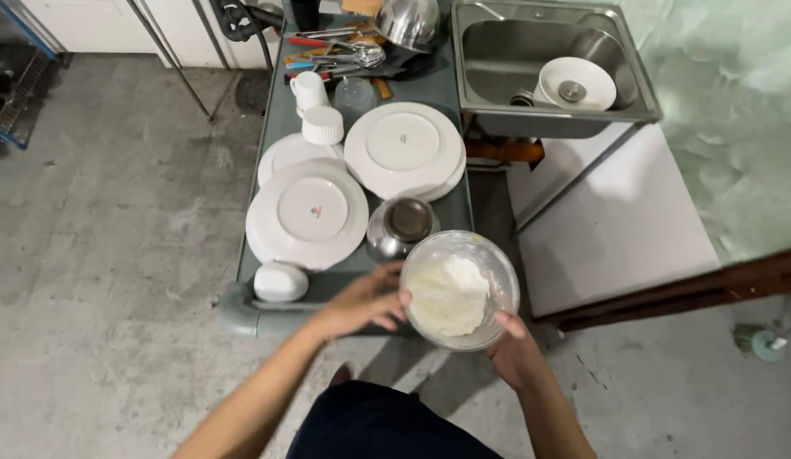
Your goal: The person prepares a thickening mixture and stirs it into a pot of red sauce on a stove.
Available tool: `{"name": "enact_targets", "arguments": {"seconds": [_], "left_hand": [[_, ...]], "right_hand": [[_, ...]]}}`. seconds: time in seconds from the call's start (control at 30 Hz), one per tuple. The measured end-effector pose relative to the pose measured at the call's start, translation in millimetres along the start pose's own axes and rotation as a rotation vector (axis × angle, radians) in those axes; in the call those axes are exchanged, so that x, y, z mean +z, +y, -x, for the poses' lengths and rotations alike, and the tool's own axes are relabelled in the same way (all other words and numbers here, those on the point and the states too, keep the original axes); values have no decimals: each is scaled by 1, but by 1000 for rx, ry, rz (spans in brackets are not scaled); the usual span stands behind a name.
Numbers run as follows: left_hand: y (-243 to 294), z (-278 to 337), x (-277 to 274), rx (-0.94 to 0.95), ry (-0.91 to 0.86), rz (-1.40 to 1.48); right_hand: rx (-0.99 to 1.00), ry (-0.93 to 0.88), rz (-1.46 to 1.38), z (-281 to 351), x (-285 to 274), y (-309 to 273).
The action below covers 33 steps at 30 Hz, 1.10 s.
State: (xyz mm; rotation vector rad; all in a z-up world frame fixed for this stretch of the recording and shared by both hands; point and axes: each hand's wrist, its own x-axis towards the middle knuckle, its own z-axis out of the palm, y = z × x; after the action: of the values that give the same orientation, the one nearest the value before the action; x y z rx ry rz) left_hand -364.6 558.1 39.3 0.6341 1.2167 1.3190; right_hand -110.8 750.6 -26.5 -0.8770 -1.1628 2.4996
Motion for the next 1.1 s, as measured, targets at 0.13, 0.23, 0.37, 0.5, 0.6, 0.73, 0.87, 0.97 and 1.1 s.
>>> {"name": "enact_targets", "arguments": {"seconds": [0.13,0.23,0.37,0.5,0.6,0.73,0.87,0.97,1.1], "left_hand": [[13,-85,-119,-19,363,-665],[13,-173,-237,647,587,-1192],[38,-234,-313,31,740,-1643],[37,-276,-350,57,625,-2049],[43,-283,-348,82,470,-2187],[41,-291,-343,63,367,-2142],[37,-280,-344,285,417,-2165],[39,-272,-350,439,451,-2223],[49,-265,-355,510,445,-2155]], "right_hand": [[-110,82,-44,-11,23,-31],[-203,218,-26,-7,27,-45],[-197,450,8,1,41,-57],[-184,616,-36,-3,33,-45],[-193,663,-92,-11,38,-37],[-211,694,-107,-22,47,-33],[-234,682,-112,-29,42,-21],[-247,667,-95,-35,43,-21],[-260,635,-67,-39,53,-26]]}}
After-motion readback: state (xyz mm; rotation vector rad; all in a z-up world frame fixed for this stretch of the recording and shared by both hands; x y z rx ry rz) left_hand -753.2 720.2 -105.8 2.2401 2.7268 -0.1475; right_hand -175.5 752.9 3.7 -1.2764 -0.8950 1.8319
